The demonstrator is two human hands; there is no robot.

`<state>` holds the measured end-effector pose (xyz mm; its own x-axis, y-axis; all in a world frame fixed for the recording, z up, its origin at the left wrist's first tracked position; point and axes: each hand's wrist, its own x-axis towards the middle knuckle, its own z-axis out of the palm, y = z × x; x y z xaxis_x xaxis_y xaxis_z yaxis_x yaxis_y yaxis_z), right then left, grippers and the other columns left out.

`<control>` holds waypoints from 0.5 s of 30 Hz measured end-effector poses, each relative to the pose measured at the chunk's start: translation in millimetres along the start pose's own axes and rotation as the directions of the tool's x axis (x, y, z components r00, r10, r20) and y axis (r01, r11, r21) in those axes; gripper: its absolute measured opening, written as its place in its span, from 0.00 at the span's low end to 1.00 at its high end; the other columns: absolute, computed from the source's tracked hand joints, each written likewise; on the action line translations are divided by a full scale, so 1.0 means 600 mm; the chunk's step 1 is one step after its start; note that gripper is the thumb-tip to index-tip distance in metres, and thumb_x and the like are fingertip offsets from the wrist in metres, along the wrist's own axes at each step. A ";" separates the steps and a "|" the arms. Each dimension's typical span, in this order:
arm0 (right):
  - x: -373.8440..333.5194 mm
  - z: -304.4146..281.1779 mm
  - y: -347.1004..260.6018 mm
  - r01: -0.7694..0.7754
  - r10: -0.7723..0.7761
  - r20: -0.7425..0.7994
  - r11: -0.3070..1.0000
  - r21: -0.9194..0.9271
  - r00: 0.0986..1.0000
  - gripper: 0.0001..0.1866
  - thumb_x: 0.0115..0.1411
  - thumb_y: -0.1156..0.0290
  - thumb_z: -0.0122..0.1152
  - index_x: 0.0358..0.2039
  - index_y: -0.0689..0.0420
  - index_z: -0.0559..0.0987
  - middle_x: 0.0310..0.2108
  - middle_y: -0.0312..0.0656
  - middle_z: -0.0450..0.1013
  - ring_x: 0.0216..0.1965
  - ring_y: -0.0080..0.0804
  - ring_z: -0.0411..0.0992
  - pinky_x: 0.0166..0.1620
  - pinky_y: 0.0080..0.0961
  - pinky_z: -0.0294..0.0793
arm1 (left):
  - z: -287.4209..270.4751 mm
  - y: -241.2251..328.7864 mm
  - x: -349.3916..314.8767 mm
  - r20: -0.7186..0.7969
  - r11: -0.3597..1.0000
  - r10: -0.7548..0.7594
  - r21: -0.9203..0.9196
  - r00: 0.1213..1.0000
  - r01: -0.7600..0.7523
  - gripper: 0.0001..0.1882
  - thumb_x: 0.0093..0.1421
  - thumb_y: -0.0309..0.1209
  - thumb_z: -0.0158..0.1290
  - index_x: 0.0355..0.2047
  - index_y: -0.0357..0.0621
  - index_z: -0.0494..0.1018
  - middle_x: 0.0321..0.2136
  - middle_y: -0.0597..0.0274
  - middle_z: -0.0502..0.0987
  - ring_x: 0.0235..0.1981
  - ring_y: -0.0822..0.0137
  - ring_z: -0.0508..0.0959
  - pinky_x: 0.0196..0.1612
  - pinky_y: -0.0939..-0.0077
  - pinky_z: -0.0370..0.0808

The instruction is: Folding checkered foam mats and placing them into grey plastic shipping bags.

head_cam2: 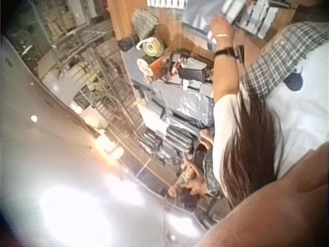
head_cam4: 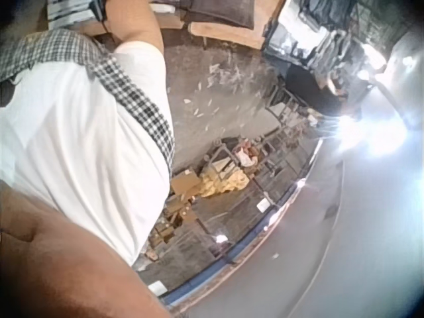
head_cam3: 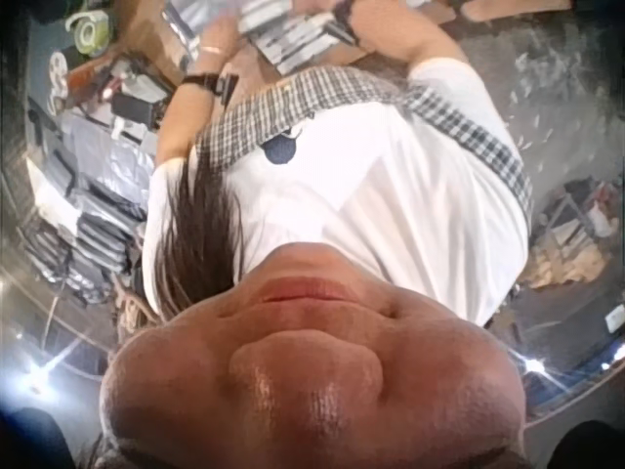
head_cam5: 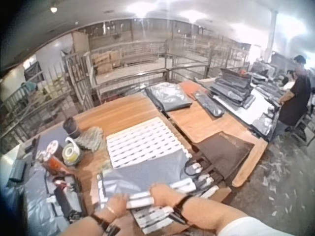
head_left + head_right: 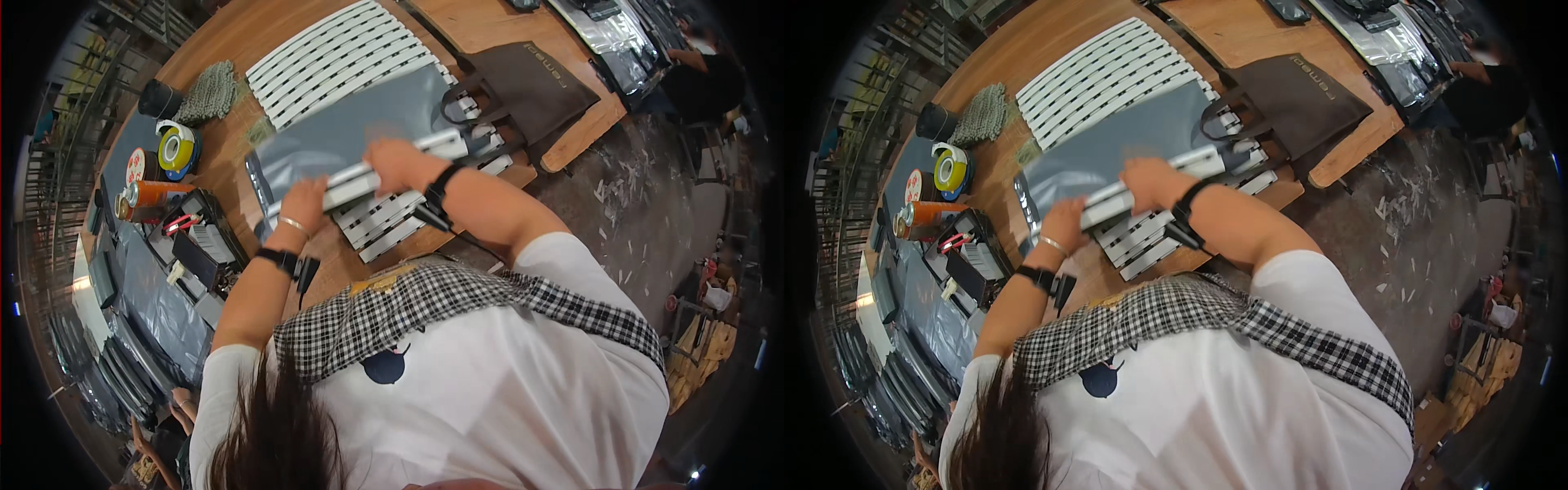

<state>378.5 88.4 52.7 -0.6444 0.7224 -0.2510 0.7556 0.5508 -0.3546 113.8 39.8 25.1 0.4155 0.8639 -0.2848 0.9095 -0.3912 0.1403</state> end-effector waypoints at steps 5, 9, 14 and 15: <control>-0.138 0.084 -0.062 0.223 -0.285 -0.224 0.939 -0.263 0.932 0.41 0.50 0.52 0.74 0.60 0.59 0.70 0.51 0.47 0.70 0.55 0.45 0.68 0.56 0.46 0.67 | 0.015 0.018 -0.094 0.208 0.984 0.100 -0.167 0.973 -0.065 0.49 0.38 0.40 0.74 0.62 0.46 0.66 0.48 0.46 0.76 0.51 0.45 0.77 0.56 0.57 0.76; -0.116 0.048 -0.056 0.143 -0.161 -0.072 0.967 -0.209 0.984 0.45 0.48 0.48 0.75 0.62 0.58 0.70 0.53 0.47 0.71 0.56 0.45 0.68 0.58 0.46 0.66 | -0.038 0.006 -0.067 0.190 0.968 0.134 -0.233 0.973 -0.088 0.49 0.38 0.43 0.73 0.62 0.49 0.65 0.51 0.44 0.71 0.56 0.43 0.70 0.60 0.55 0.70; 0.014 -0.001 0.027 0.134 -0.136 0.161 0.991 0.026 0.977 0.43 0.44 0.43 0.77 0.55 0.57 0.75 0.52 0.47 0.70 0.57 0.45 0.68 0.58 0.43 0.66 | -0.014 0.008 -0.058 -0.026 0.996 0.044 -0.071 0.999 -0.046 0.49 0.37 0.44 0.73 0.61 0.47 0.66 0.52 0.45 0.71 0.54 0.43 0.70 0.60 0.55 0.70; 0.029 -0.006 0.029 0.120 -0.126 0.200 0.992 0.039 0.972 0.44 0.43 0.42 0.78 0.53 0.58 0.75 0.53 0.46 0.70 0.57 0.45 0.67 0.57 0.42 0.67 | -0.001 -0.011 -0.040 0.005 0.997 -0.004 -0.081 1.000 0.004 0.50 0.36 0.44 0.74 0.60 0.46 0.66 0.53 0.45 0.71 0.55 0.43 0.70 0.60 0.55 0.70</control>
<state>381.0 112.1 45.4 -0.7445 0.5489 -0.3800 0.6676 0.6168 -0.4171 97.9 21.7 31.9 0.4118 0.8639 -0.2900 0.9076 -0.3605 0.2150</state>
